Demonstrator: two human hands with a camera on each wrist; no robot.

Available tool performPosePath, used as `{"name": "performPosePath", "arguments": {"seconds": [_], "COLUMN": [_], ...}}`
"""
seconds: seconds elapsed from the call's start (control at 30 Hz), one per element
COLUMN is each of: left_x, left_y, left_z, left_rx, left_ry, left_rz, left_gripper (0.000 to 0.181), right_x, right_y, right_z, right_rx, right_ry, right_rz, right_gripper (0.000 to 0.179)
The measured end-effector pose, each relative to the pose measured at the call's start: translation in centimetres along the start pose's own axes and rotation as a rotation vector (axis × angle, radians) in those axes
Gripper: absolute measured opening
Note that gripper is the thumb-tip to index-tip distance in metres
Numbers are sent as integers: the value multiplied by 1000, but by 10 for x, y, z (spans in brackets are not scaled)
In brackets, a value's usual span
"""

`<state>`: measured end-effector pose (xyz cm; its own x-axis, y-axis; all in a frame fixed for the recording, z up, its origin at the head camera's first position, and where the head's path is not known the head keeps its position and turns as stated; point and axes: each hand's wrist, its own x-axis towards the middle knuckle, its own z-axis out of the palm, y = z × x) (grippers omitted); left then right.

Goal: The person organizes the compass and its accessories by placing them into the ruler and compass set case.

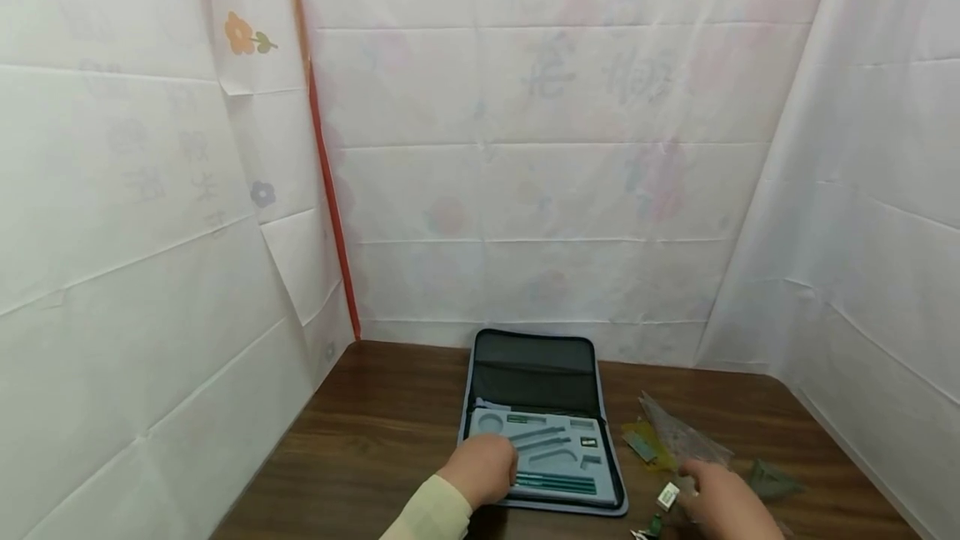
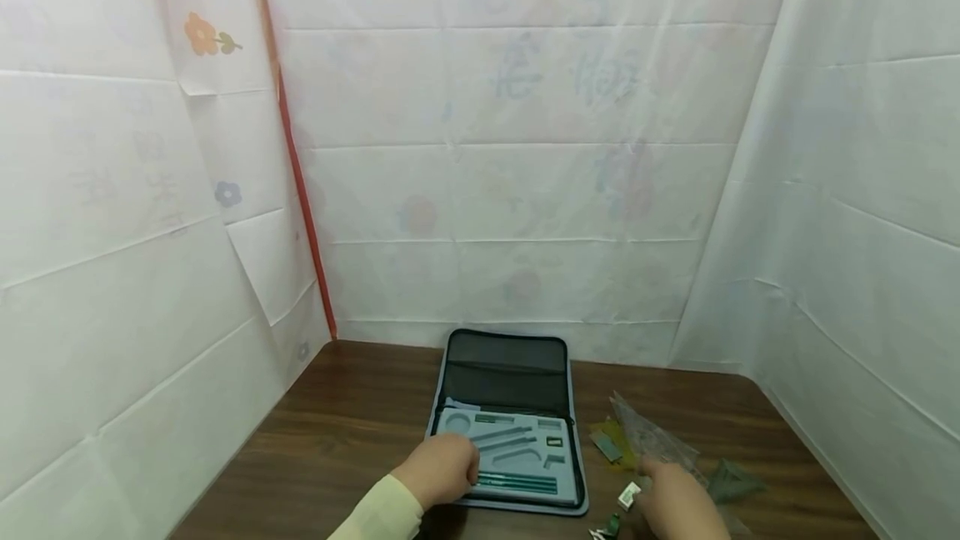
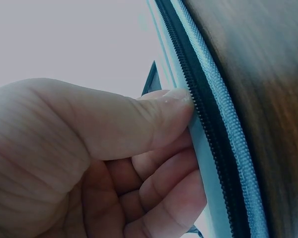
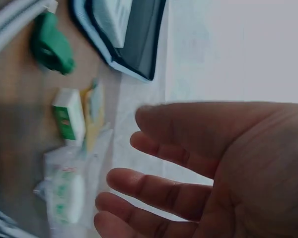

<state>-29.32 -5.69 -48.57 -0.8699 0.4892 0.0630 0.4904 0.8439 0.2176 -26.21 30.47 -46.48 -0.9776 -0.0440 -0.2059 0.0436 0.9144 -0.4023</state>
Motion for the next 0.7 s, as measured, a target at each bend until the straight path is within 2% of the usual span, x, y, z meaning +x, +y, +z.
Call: {"name": "performPosePath", "arguments": {"seconds": [0.13,0.27,0.33,0.53,0.7], "left_x": [0,-1,-1,0,0], "left_y": [-2,-3,-2,0,0], "left_z": [1,4,5,2,-1], "left_rx": [-27,-37,-26,-12,-5], "left_ry": [-14,-16,-7,3,-8], "left_rz": [-7,12,17,15,11], "left_gripper": [34,35,36,32,27], "right_x": [8,15,18,24,25], "right_y": [9,11,10,11,12], "right_z": [17,29,33,42,43], "right_rx": [22,51,65,94,108], "right_ry": [-32,-13,10,27,16], "right_rz": [-27,-53,-77,-83,-100], "right_gripper": [48,51,47,14,7]}}
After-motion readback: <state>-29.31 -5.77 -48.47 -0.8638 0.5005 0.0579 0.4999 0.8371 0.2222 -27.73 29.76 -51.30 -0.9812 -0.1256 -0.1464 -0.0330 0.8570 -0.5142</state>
